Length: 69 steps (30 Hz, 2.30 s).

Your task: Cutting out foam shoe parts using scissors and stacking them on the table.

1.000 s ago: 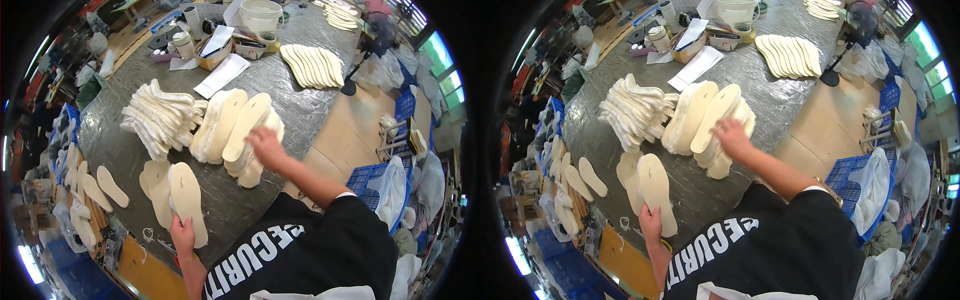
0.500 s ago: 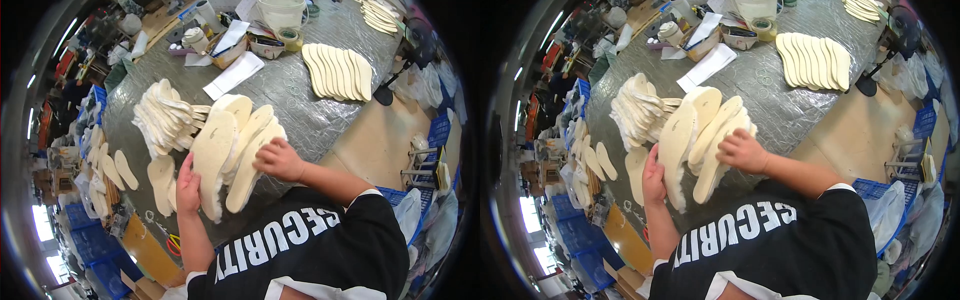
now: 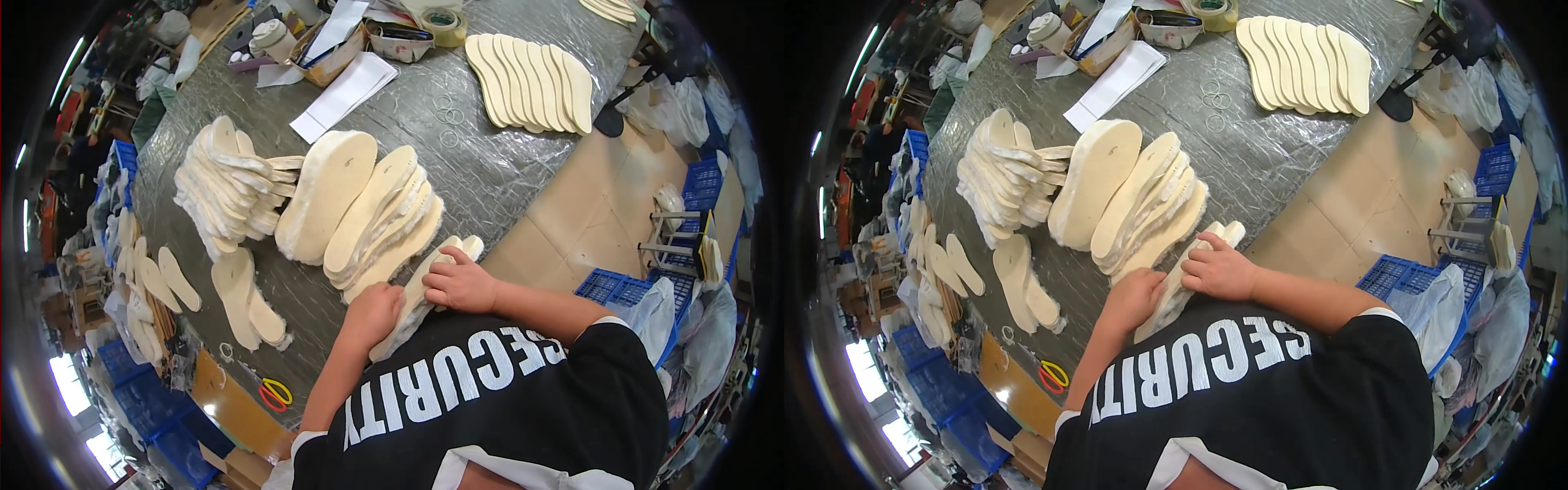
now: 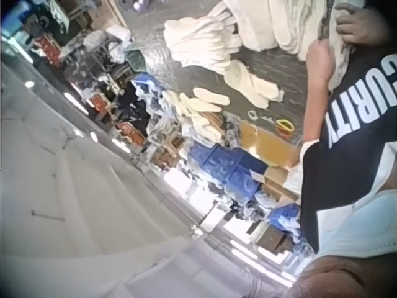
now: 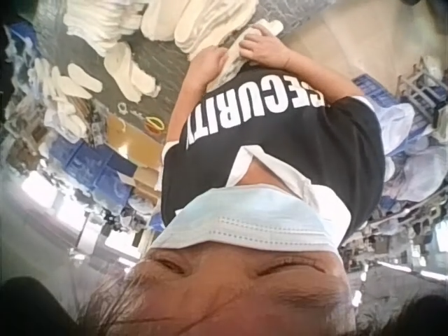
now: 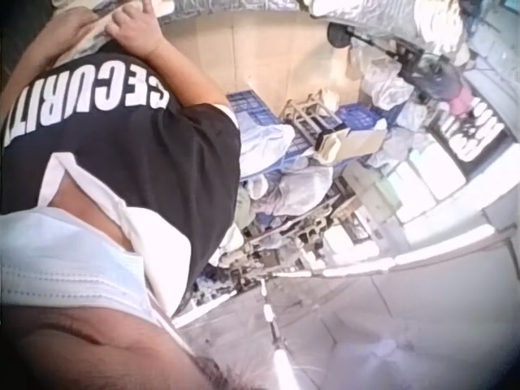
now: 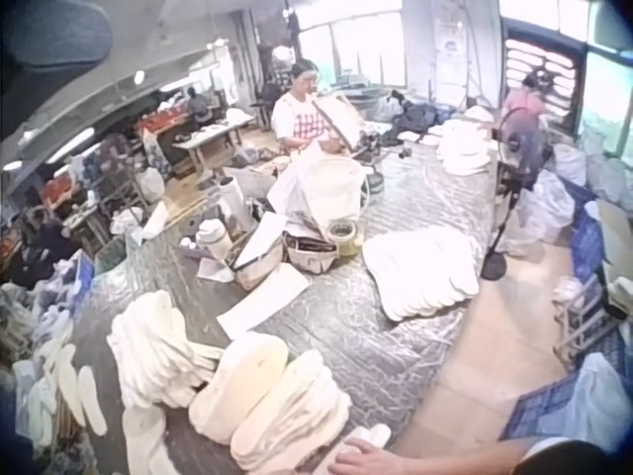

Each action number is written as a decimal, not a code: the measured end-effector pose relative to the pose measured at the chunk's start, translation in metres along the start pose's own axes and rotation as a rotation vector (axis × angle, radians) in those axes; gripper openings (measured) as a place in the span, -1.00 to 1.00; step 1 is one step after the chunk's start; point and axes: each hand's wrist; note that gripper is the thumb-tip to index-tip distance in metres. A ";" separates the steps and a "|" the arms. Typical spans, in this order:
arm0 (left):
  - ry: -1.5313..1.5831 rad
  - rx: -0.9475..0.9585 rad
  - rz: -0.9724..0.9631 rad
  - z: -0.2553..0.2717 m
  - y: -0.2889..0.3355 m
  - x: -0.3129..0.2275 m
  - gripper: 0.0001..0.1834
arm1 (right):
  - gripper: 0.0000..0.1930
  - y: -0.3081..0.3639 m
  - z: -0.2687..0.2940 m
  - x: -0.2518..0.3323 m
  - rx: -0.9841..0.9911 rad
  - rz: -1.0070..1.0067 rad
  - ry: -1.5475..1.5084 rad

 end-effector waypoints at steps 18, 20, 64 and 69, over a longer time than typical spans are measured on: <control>-0.262 -0.596 -0.028 0.041 -0.111 0.044 -0.60 | -0.91 -0.015 -0.008 0.015 -0.132 -0.098 0.060; -0.270 -0.541 -0.012 0.051 -0.106 0.042 -0.58 | -0.94 -0.015 -0.008 0.015 -0.113 -0.087 0.072; 0.100 -0.333 -0.366 0.018 -0.029 0.038 -0.56 | -0.45 -0.050 -0.008 -0.002 0.072 -0.044 0.323; -0.221 -0.929 -0.189 0.057 -0.078 0.052 -0.66 | -0.59 -0.062 -0.008 -0.011 0.114 0.040 0.282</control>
Point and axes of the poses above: each hand's wrist, its own y-axis away from the middle knuckle, its own z-axis out of the back of the hand, x = y × z, and after that the axes turned 11 degrees about -x, right-handed
